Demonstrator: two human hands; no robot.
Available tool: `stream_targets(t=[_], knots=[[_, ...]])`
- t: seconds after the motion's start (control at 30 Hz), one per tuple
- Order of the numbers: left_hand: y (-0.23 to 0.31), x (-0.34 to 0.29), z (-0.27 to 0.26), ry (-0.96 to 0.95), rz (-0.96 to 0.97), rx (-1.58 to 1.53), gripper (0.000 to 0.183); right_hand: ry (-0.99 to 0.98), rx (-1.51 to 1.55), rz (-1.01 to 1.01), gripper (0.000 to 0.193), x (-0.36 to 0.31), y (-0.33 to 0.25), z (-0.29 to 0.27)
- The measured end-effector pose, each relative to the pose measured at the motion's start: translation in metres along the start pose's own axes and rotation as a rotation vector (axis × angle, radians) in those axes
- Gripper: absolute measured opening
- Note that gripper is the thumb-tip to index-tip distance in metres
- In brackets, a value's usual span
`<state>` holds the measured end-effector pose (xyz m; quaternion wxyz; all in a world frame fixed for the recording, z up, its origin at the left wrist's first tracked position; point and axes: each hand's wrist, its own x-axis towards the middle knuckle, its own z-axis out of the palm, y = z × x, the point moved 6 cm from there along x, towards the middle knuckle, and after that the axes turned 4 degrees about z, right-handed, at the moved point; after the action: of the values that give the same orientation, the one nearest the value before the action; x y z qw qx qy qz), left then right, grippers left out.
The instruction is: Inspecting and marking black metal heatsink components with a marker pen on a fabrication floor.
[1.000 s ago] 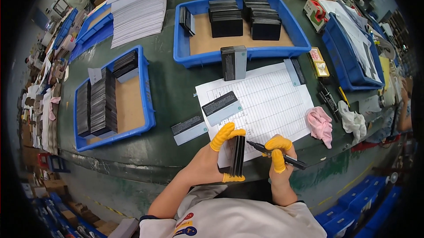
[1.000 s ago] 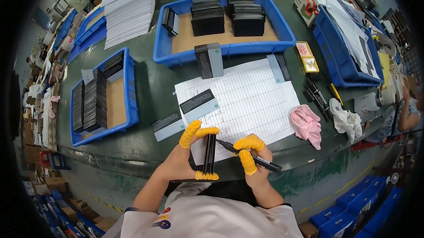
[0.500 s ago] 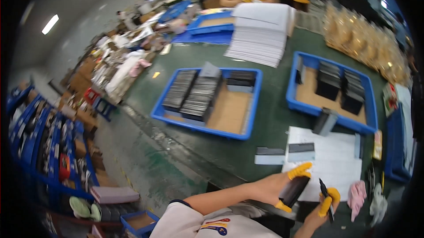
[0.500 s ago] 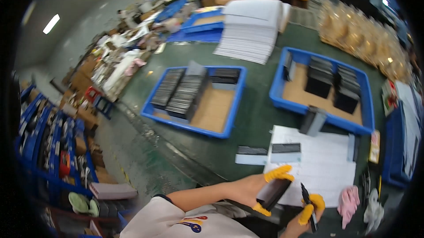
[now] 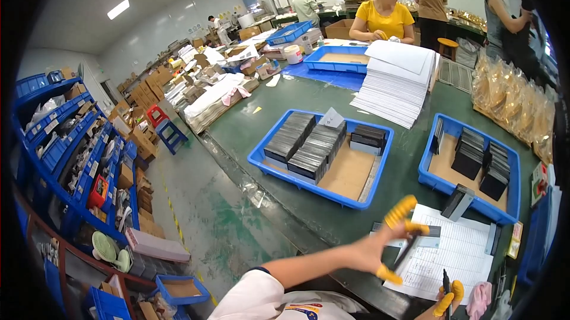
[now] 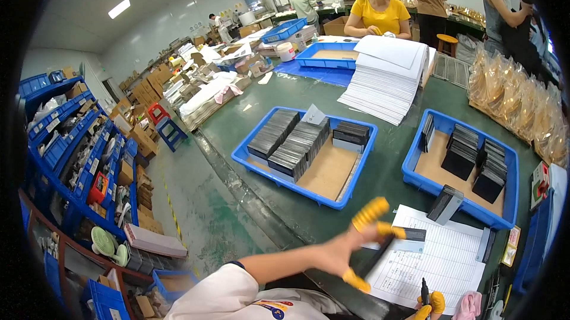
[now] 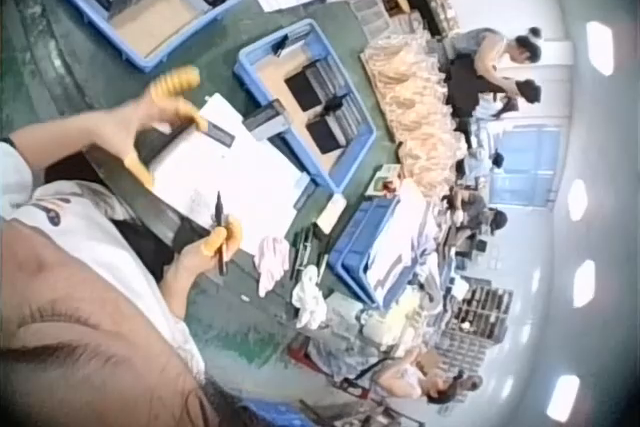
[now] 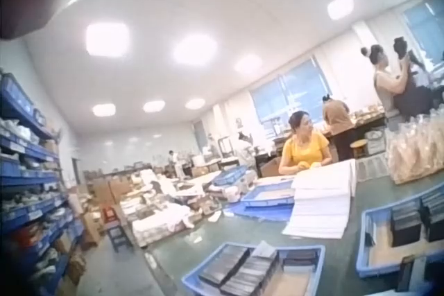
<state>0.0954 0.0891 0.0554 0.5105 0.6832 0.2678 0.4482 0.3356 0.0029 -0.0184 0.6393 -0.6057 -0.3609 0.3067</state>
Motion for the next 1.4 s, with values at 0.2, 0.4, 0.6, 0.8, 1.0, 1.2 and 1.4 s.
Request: stream_targets(t=[0.2, 0.4, 0.6, 0.8, 1.0, 1.2, 1.4], knots=[[0.053, 0.031, -0.189, 0.443, 0.065, -0.209, 0.126, -0.028, 0.066, -0.022, 0.034, -0.002, -0.003, -0.003], [0.139, 0.012, -0.289, 0.809, 0.297, 0.251, 0.108, -0.058, 0.108, -0.020, 0.032, 0.000, -0.002, -0.002], [0.129, 0.010, -0.269, 0.841, 0.226, 0.142, 0.106, -0.100, 0.139, -0.003, 0.031, -0.004, 0.000, -0.006], [0.046, -0.012, -0.131, 0.591, 0.012, -0.063, 0.114, -0.007, 0.164, -0.036, 0.039, -0.008, -0.012, 0.006], [-0.013, -0.040, 0.031, 0.043, -0.042, -0.050, 0.121, -0.121, 0.253, -0.119, 0.040, -0.009, -0.014, 0.008], [-0.045, -0.024, 0.062, -0.137, -0.081, 0.097, 0.121, -0.110, 0.283, -0.196, 0.036, 0.000, -0.020, 0.010], [-0.034, -0.024, 0.061, -0.168, -0.061, 0.295, 0.105, -0.213, 0.271, -0.182, 0.034, -0.001, -0.021, 0.013]])
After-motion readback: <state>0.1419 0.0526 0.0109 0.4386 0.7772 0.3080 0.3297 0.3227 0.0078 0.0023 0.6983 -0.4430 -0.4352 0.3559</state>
